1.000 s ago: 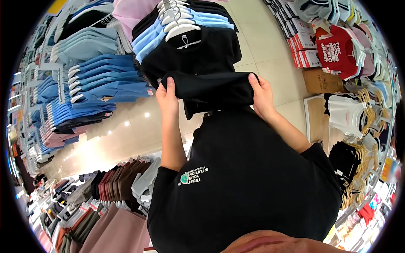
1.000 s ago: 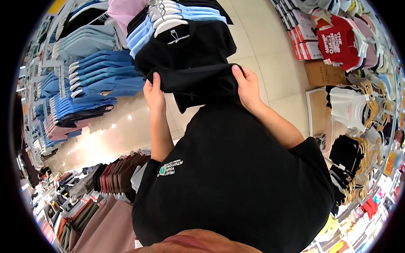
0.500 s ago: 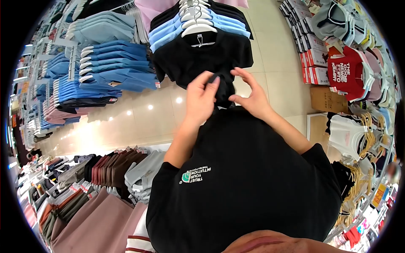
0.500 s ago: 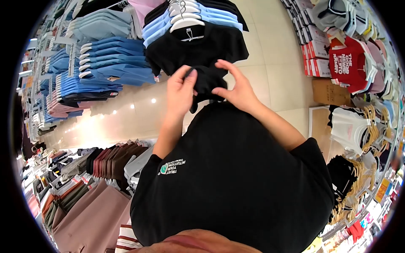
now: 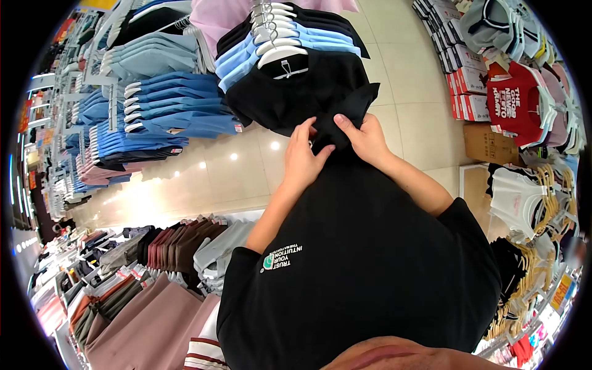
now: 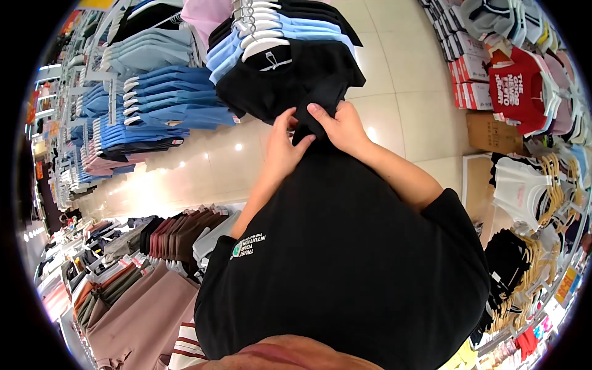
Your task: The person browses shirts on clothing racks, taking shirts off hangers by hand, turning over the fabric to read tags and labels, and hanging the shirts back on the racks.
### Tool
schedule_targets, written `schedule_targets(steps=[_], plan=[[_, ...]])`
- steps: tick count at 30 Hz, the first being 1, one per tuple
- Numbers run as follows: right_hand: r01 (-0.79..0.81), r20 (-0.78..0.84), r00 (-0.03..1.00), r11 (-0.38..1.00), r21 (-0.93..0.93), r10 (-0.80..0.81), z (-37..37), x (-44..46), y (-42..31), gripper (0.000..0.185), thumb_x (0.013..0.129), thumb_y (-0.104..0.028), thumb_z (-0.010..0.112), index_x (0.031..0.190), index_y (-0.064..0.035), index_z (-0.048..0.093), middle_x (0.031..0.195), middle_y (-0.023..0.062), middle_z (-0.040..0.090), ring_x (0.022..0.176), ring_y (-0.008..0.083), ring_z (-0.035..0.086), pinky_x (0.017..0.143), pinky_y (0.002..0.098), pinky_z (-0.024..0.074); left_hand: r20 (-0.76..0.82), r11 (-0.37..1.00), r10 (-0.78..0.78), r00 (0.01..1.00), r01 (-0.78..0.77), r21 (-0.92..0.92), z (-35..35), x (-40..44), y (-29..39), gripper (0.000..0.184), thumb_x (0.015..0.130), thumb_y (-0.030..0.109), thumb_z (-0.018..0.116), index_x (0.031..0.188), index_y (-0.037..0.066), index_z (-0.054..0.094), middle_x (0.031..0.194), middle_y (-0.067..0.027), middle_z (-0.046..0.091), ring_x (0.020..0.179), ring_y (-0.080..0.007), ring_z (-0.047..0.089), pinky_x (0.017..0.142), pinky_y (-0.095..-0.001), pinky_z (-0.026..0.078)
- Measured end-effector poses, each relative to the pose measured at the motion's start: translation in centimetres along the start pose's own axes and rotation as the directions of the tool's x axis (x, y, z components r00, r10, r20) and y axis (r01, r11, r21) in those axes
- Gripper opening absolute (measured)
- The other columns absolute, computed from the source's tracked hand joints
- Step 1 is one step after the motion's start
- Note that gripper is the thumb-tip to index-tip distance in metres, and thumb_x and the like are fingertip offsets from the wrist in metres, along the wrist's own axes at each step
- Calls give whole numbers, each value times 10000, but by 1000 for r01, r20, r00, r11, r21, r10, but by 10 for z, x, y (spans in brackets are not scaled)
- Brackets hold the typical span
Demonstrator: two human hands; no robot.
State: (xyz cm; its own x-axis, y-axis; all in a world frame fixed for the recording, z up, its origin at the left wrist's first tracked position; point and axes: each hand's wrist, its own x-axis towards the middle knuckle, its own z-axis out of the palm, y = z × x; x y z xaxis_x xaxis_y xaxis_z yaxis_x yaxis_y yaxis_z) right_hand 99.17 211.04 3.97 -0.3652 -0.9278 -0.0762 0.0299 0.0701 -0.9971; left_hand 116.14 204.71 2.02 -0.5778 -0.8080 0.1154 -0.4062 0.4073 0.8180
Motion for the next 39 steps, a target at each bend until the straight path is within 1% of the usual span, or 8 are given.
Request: schedule_targets(steps=[3,6,14,24,31,33,37,39], plan=[[20,29,999,989,146,-25,0,2,-7,299,1005,-278,634,979,15,688,867,27,704,813,88,610,735,271,491,12,983,-157,987,158,-96,10,3,-21,475,767,38,762,1213,38,599,1013,-125,625,934,-311,620,808,-370,520],[39,11,999,987,159,-41,-3,-1,-1,303,1017,-280,618,981,14,678,880,-2,686,821,78,589,749,260,485,-111,990,51,993,-36,134,7,11,-32,154,846,-9,641,988,29,688,942,-124,675,920,-308,653,773,-356,518],[7,-145,988,935,354,47,-26,-12,8,361,1040,-323,575,1029,25,669,964,30,689,887,95,604,798,251,492,-205,997,-75,976,69,-34,-4,17,-35,136,976,104,592,966,-14,658,812,-137,656,722,-251,622,665,-330,474],[-54,-142,981,895,443,130,-51,-17,35,324,1005,-288,639,1088,25,659,1029,43,691,942,105,609,842,264,495,-66,920,-165,984,130,-371,-10,18,7,291,1063,213,509,853,17,558,714,62,479,695,-33,405,609,-227,351],[200,200,964,972,-124,-173,-48,-17,9,809,752,-30,808,1468,-40,431,1472,104,485,1336,271,502,1043,344,453,331,457,-336,882,460,-762,-22,27,77,237,1058,220,529,892,77,620,815,63,611,734,-7,536,686,-178,436],[270,347,908,961,-54,-235,-45,-18,-2,870,726,-16,811,1495,-94,413,1448,119,508,1312,293,520,1037,332,459,369,442,-294,882,468,-765,-15,32,75,210,1052,225,542,921,82,622,830,54,630,735,-11,560,682,-181,450],[340,397,868,940,-33,-299,-35,1,26,517,699,31,779,1190,-43,635,1030,124,716,959,317,691,815,338,524,404,396,-230,885,464,-792,-13,40,62,148,1036,191,575,976,66,626,841,47,634,754,-13,575,684,-178,458],[346,285,907,933,-92,-309,-36,-3,13,249,757,23,725,993,10,646,817,100,698,791,242,687,707,344,508,172,668,-169,970,241,-704,-14,35,60,145,980,151,662,1048,29,625,892,31,656,780,-22,584,714,-187,477]])
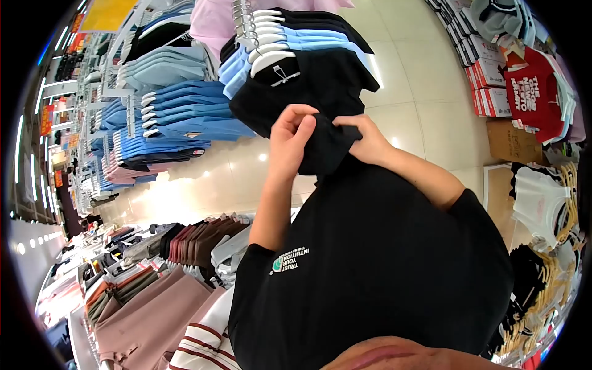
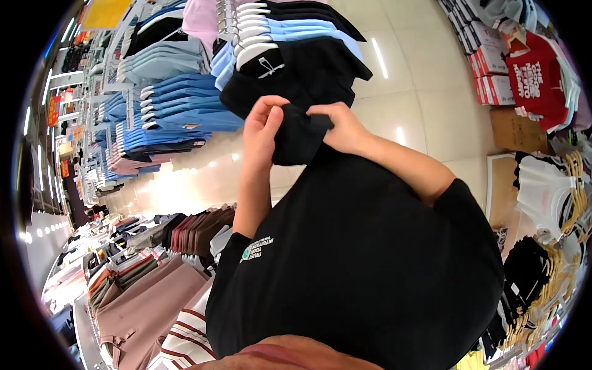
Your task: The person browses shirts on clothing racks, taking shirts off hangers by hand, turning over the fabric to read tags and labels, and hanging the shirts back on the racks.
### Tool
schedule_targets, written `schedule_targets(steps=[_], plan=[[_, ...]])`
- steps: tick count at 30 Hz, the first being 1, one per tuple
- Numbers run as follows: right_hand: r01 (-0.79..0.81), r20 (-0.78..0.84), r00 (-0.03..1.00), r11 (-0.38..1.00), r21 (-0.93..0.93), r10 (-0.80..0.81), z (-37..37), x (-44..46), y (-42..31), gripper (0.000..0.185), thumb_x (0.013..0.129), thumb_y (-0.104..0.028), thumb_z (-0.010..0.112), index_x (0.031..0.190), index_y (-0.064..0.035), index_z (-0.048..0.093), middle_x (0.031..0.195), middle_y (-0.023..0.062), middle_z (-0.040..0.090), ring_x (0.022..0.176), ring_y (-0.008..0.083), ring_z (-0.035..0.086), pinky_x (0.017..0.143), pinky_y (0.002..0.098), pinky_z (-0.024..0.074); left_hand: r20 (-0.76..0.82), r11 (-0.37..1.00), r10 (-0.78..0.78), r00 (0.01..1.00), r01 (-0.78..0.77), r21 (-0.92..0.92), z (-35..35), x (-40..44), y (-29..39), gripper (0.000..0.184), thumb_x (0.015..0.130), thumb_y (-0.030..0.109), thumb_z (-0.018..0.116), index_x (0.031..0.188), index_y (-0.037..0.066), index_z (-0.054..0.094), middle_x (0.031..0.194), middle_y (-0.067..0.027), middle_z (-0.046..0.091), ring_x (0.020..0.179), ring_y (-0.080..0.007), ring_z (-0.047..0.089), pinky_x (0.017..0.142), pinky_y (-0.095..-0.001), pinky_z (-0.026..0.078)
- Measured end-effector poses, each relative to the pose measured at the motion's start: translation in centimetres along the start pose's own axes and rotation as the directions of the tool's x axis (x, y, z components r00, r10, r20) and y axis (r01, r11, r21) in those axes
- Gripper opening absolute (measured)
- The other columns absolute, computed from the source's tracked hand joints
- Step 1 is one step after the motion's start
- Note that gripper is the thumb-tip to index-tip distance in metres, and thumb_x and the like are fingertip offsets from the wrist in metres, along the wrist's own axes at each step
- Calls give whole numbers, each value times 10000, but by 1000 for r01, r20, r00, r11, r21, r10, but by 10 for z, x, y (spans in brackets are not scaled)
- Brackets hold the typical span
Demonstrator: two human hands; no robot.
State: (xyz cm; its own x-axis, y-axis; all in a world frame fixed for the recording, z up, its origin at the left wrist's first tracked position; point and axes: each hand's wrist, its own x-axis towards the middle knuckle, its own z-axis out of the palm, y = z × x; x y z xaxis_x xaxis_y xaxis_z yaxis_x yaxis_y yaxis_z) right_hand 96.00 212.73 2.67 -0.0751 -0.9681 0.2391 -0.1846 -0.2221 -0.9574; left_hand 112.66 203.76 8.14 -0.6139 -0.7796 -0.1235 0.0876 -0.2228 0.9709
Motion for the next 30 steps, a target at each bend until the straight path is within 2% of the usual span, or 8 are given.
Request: schedule_targets(steps=[4,5,8,13,18,25,28,30], plan=[[-197,-68,975,962,189,213,-14,12,1,80,885,-66,628,911,6,652,758,37,635,754,89,561,701,293,474,164,692,159,974,-229,684,7,-9,12,477,773,199,844,1148,16,614,986,-99,695,870,-217,675,764,-328,532],[-200,-83,969,939,281,232,-18,20,-3,83,889,-80,633,893,0,652,764,20,633,755,90,557,708,286,468,191,582,280,941,-325,746,10,-5,1,509,733,205,852,1159,46,623,965,-159,698,889,-342,684,763,-403,534],[-177,-94,972,930,323,217,-22,36,-14,117,923,-132,625,895,-21,646,815,-8,641,773,91,560,722,276,465,112,459,217,970,-203,865,-6,14,-25,433,738,157,816,1128,71,649,911,-174,699,859,-374,679,746,-422,531],[-206,-172,864,643,737,474,-36,48,-40,228,983,-158,572,1121,10,643,1019,58,672,911,145,649,805,289,535,-97,555,347,933,-120,823,-44,44,-54,221,777,27,695,997,44,697,843,-178,694,782,-333,694,700,-365,521],[-122,-224,764,477,870,605,-47,49,-19,346,1010,-196,535,1191,96,575,1136,142,667,1020,228,676,886,358,569,-128,820,125,984,-29,571,-55,45,-70,152,879,-10,602,999,-23,694,765,-82,678,727,-126,626,670,-268,472],[-162,-228,690,454,876,687,-42,34,10,384,994,-164,573,1281,87,531,1223,128,630,1100,224,638,939,350,536,-157,975,-167,973,187,119,-26,24,-65,256,991,103,522,1109,-64,677,982,-48,706,869,-125,638,781,-247,500],[-209,-247,773,601,771,585,-36,25,21,453,970,-165,636,1366,16,513,1270,117,605,1180,213,585,1006,339,475,-145,973,-219,965,205,-106,-12,15,-58,286,994,75,488,1190,-73,633,1099,-110,701,971,-163,667,864,-279,524],[-324,-314,823,846,424,473,-31,18,28,530,946,-174,688,1425,-62,492,1324,105,571,1241,201,534,1055,335,419,-144,975,-172,975,147,-167,-9,13,-59,297,1008,91,484,1217,-76,613,1152,-127,685,1017,-177,665,899,-295,525]])
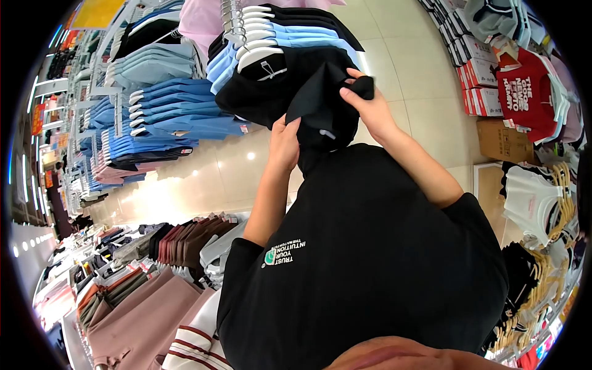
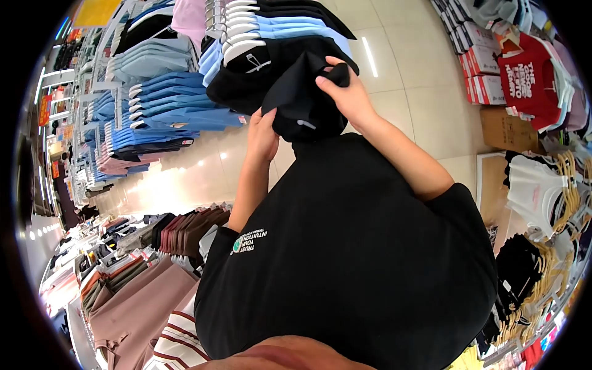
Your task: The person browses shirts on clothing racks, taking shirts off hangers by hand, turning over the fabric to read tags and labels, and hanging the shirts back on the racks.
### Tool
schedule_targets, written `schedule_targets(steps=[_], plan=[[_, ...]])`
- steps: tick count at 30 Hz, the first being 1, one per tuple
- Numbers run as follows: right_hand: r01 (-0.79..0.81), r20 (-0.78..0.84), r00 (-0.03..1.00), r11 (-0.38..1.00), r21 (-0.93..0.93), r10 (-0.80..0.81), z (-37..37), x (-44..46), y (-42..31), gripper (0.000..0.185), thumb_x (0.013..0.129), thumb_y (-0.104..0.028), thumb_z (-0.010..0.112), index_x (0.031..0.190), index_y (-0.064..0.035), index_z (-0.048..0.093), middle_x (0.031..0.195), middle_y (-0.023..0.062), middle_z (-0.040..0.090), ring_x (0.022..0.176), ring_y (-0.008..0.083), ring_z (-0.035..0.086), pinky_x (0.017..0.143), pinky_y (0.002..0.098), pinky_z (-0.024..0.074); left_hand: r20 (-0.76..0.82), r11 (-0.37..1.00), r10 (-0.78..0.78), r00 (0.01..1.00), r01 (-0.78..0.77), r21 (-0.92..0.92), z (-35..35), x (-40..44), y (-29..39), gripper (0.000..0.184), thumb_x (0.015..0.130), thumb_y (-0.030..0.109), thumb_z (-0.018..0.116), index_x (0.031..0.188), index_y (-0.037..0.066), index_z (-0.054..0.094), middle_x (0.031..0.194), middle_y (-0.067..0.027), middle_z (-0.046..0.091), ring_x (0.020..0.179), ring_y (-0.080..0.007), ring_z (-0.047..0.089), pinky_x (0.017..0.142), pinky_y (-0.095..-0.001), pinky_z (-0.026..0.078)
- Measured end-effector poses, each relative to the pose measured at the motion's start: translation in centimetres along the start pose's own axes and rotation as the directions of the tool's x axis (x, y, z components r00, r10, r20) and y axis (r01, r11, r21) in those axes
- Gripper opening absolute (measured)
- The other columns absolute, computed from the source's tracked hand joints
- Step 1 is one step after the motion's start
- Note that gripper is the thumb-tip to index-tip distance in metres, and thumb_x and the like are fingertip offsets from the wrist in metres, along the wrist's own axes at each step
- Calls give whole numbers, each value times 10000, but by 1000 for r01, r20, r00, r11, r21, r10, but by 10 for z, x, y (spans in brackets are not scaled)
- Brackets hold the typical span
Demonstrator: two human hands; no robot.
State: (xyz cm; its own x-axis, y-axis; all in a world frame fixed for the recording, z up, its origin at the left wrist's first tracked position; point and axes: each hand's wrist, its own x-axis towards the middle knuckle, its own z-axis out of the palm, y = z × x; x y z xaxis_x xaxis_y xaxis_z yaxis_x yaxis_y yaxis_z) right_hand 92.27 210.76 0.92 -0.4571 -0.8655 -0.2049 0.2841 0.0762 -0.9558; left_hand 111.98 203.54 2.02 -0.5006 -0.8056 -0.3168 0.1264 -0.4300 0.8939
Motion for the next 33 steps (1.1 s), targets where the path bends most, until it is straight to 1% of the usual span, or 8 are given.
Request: schedule_targets(steps=[5,7,12,19,25,28,30,33], plan=[[197,114,978,959,-204,-177,7,-6,11,539,945,-153,690,1435,-84,475,1392,108,539,1325,206,488,1104,342,380,-37,985,-7,999,1,-171,9,-12,19,351,1064,198,483,1312,-41,550,1315,-137,618,1181,-231,618,1020,-356,494],[411,95,909,840,-354,-405,13,-18,-7,457,930,-96,688,1360,-56,538,1292,95,603,1227,191,561,1045,317,431,-121,968,23,992,-52,-244,13,-18,26,398,1073,278,475,1339,-15,519,1329,-121,606,1192,-244,612,1015,-385,498],[595,362,786,771,-226,-500,17,-37,-28,322,843,14,731,1153,-15,648,1075,82,661,981,195,638,867,301,504,-152,935,-24,988,-32,-353,13,-28,29,397,1080,299,448,1384,44,461,1342,-105,592,1205,-259,598,1015,-430,488],[431,385,868,859,-275,-312,28,-37,-15,298,867,4,707,1159,1,647,1020,82,656,896,191,631,788,280,497,-93,919,-20,995,-19,-393,10,-38,24,368,1087,294,427,1350,43,482,1288,-90,616,1188,-244,604,1017,-397,477],[299,336,914,937,-180,-227,33,-32,-5,372,906,-9,693,1265,-53,609,869,-29,551,769,52,525,683,232,457,-149,962,72,986,-107,-249,5,-31,16,337,1070,271,489,1295,25,544,1283,-97,621,1170,-210,606,1009,-360,471],[278,310,926,946,-168,-217,34,-33,-4,422,897,-6,705,1299,-57,586,846,-46,504,737,40,478,651,213,425,-146,983,82,986,-104,-150,13,-31,9,326,1048,251,546,1280,22,568,1281,-95,618,1159,-182,595,1022,-336,447],[289,318,923,937,-195,-218,30,-33,-2,437,892,-1,709,1305,-62,583,845,-46,509,728,43,472,651,213,421,-92,980,197,976,-194,39,28,-37,16,318,1009,193,621,1258,1,578,1192,-77,651,1100,-149,602,976,-297,467],[274,338,920,941,-199,-197,29,-32,-3,454,893,7,708,1321,-62,574,866,-42,514,746,43,482,665,211,431,-85,988,152,985,-151,23,27,-37,7,342,976,146,663,1267,-10,572,1198,-84,646,1105,-149,598,979,-296,466]])
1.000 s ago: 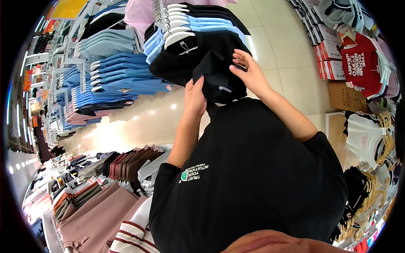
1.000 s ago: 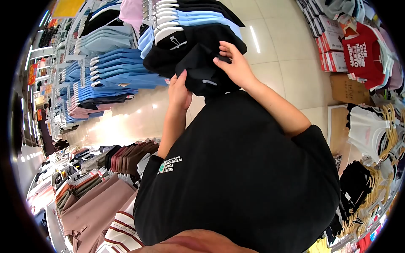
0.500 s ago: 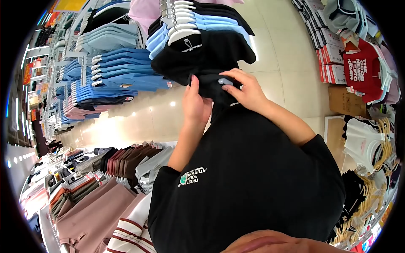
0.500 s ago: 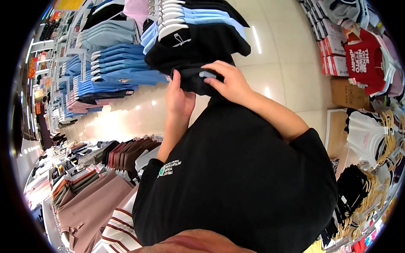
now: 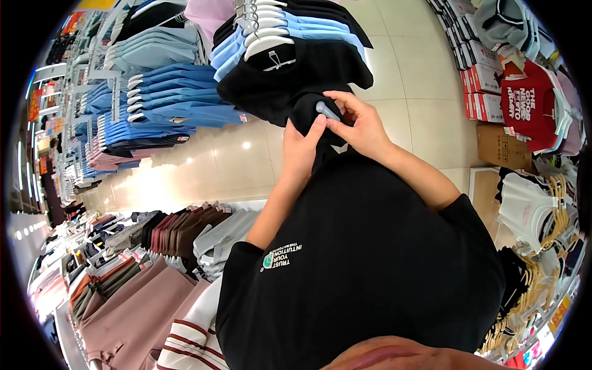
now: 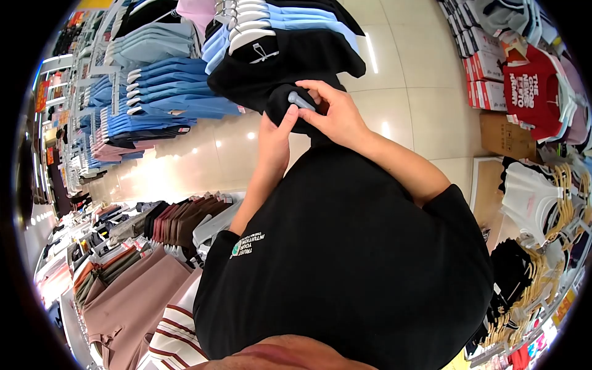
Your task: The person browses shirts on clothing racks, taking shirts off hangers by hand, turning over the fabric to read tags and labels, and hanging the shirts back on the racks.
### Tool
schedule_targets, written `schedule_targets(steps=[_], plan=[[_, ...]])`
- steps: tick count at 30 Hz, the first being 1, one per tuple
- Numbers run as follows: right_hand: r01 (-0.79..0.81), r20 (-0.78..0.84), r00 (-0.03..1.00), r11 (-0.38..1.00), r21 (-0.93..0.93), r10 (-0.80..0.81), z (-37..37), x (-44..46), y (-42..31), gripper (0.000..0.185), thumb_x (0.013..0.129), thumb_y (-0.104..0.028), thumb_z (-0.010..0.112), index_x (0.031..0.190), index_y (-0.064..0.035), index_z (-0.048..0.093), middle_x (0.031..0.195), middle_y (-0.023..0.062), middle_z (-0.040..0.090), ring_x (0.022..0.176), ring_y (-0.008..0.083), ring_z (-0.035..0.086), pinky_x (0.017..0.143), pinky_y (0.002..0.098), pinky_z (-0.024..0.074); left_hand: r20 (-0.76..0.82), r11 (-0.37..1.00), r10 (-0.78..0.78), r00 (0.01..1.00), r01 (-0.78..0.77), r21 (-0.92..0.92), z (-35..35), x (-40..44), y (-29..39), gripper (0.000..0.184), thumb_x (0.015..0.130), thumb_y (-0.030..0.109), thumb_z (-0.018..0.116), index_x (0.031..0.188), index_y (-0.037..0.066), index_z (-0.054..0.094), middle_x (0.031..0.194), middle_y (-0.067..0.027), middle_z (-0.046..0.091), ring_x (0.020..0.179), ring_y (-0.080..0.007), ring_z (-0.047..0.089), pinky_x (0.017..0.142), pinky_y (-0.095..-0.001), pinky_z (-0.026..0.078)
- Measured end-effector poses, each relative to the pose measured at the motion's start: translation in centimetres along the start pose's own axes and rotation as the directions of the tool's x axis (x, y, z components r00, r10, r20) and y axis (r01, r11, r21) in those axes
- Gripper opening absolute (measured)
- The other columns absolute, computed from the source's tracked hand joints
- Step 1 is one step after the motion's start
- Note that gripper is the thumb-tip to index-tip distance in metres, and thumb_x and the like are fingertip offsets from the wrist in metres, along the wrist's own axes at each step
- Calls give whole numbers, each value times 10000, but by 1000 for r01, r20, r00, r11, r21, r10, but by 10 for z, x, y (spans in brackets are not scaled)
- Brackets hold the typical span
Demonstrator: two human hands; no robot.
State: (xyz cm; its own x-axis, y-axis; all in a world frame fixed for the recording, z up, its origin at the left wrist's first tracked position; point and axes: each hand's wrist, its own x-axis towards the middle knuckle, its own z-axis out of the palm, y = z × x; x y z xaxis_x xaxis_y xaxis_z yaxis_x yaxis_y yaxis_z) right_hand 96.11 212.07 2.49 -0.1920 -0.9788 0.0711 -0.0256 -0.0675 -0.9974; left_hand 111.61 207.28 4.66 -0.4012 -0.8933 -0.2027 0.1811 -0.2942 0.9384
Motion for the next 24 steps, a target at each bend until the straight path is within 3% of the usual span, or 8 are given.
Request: schedule_targets(steps=[7,13,16,24], plan=[[5,-55,998,991,131,2,-2,2,1,480,889,25,718,1336,-55,562,989,-12,544,848,49,545,722,205,468,-74,996,43,996,-49,-74,0,5,-4,185,969,108,665,1094,-28,680,1029,-57,709,912,-109,644,833,-247,508],[119,-37,992,993,11,-119,1,11,5,220,923,-23,696,1143,-18,678,995,0,594,824,46,556,691,206,450,-126,989,130,983,-120,86,-16,-2,-6,177,964,125,682,1037,-34,704,989,-43,715,897,-89,630,813,-235,495],[73,-2,997,994,78,-73,4,13,3,154,933,-52,692,1080,-8,700,980,5,622,792,51,564,676,209,447,-167,978,175,970,-151,143,-22,-1,-6,199,962,141,685,1043,-37,723,974,-51,726,879,-101,651,821,-238,504],[135,-86,986,988,-68,-141,0,14,5,148,896,-100,744,1006,-8,704,805,3,631,659,72,536,612,238,436,-154,977,139,978,-109,185,-12,-3,-3,199,972,143,672,1030,-44,709,943,-39,713,855,-81,621,777,-234,499]])
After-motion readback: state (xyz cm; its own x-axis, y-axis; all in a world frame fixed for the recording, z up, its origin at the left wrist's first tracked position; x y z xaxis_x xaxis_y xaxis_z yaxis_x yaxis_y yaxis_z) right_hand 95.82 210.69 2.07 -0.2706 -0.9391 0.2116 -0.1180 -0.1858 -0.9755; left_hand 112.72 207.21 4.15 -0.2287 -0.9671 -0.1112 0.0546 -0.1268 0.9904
